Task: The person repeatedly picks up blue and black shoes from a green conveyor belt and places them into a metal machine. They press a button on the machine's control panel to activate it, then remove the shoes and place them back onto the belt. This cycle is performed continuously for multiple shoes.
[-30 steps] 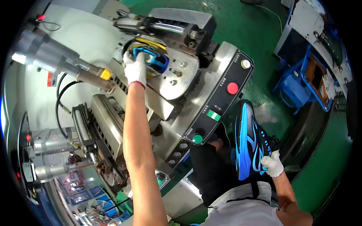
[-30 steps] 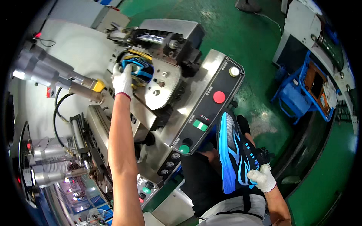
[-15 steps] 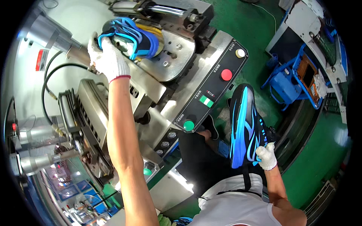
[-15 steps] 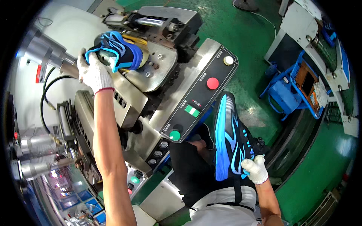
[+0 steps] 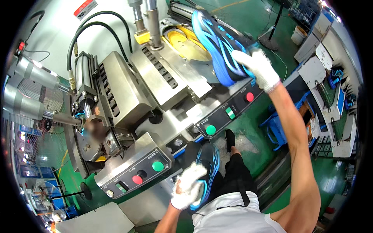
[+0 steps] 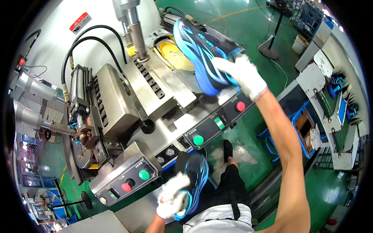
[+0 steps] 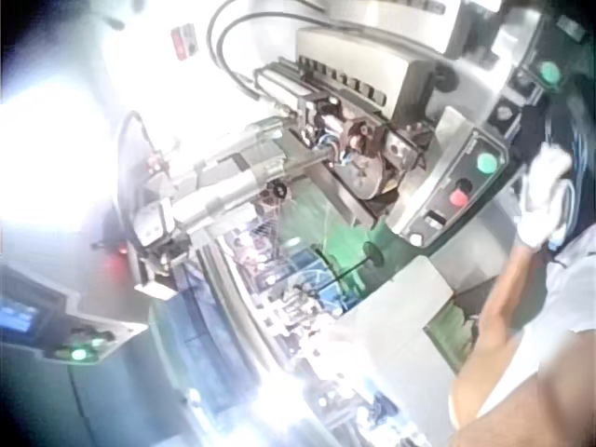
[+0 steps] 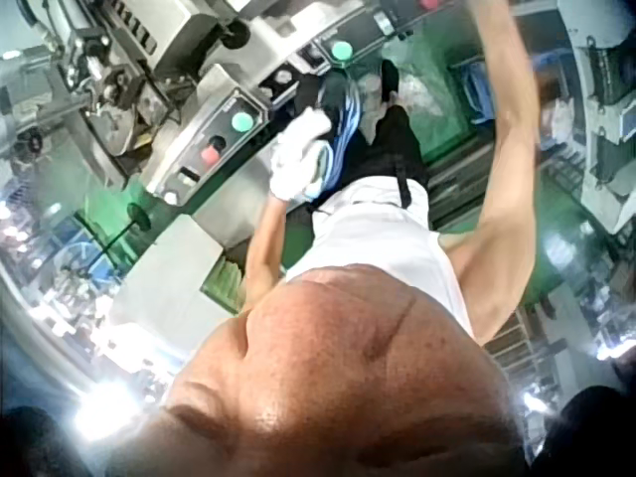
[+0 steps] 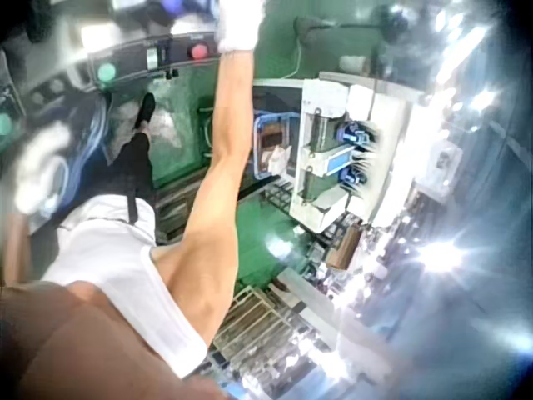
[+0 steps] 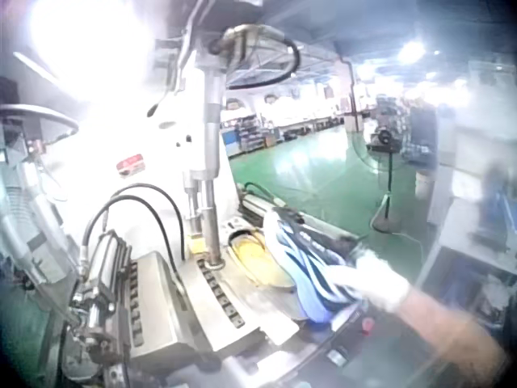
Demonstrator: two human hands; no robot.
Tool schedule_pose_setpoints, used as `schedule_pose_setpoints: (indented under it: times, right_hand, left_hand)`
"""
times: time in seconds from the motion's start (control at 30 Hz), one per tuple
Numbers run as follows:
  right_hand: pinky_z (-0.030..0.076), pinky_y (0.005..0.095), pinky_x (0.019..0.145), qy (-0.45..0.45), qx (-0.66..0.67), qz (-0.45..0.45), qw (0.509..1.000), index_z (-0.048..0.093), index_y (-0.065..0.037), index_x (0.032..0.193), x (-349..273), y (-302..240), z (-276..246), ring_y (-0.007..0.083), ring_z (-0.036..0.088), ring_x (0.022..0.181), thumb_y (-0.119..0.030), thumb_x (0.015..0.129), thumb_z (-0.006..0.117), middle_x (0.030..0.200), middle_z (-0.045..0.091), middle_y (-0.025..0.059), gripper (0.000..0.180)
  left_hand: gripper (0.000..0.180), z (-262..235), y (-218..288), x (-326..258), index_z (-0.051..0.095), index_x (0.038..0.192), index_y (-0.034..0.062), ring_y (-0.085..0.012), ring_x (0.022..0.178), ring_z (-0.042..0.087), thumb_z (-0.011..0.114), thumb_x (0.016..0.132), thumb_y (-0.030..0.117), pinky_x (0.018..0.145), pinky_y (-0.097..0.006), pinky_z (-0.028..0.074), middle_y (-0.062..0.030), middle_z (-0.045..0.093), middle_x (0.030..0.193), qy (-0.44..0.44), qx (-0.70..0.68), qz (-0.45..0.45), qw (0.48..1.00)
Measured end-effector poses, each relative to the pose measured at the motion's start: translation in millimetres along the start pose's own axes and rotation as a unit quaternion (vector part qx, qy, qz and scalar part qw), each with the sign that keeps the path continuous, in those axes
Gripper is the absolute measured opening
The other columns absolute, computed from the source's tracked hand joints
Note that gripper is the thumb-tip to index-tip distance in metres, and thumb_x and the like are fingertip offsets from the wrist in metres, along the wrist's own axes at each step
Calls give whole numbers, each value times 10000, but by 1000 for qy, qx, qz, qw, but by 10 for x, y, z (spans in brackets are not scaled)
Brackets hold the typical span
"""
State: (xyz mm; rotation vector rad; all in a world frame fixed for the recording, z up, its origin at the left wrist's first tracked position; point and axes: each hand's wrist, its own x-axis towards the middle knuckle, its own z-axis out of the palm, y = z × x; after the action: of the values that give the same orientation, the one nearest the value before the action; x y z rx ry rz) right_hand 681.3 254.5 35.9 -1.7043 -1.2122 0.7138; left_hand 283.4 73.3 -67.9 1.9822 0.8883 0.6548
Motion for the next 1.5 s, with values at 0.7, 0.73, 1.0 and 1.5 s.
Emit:
schedule_pose_setpoints:
  times: [0.7, 0.73, 1.0, 1.5]
  right_hand:
    - [500, 452, 1105, -19, -189, -190, 963, 534, 88, 1417, 862, -215, 1502, 412, 651, 1265, -444, 923, 701, 1373, 644, 316, 745]
    - [475, 462, 1146, 99, -253, -344, 899, 525, 59, 1462, 517, 107, 1490, 408, 616, 1321, -383, 936, 711, 1442, 598, 308, 711]
    - [173, 576, 1311, -123, -377, -338, 854, 377, -37, 1614, -1535, 1178, 1902, 476, 243, 1585, -415, 898, 744, 1713, 275, 241, 889]
    - [222, 416, 1311, -118, -126, 23, 985, 116, 96, 1653, -4356, 1054, 436, 430, 251, 1594, -500, 762, 900, 1687, 233, 342, 1329]
  left_hand:
    - [389, 53, -635, -684, 703, 1275, 25, -401, 1250, 648, 631, 894, 63, 1150, -486, 470, -222, 690, 1296, 74, -107, -78, 988]
    - [399, 71, -596, -668, 699, 1279, 27, -397, 1254, 642, 630, 887, 56, 1145, -477, 471, -222, 682, 1302, 76, -127, -61, 987]
    - [453, 236, -396, -678, 678, 1285, 25, -365, 1243, 631, 616, 837, 44, 1111, -444, 478, -196, 668, 1302, 47, -89, -91, 991]
    - [410, 1186, 702, 301, 655, 1242, 15, -295, 1139, 630, 695, 840, -59, 1050, -392, 482, -152, 633, 1208, 99, -22, 114, 988]
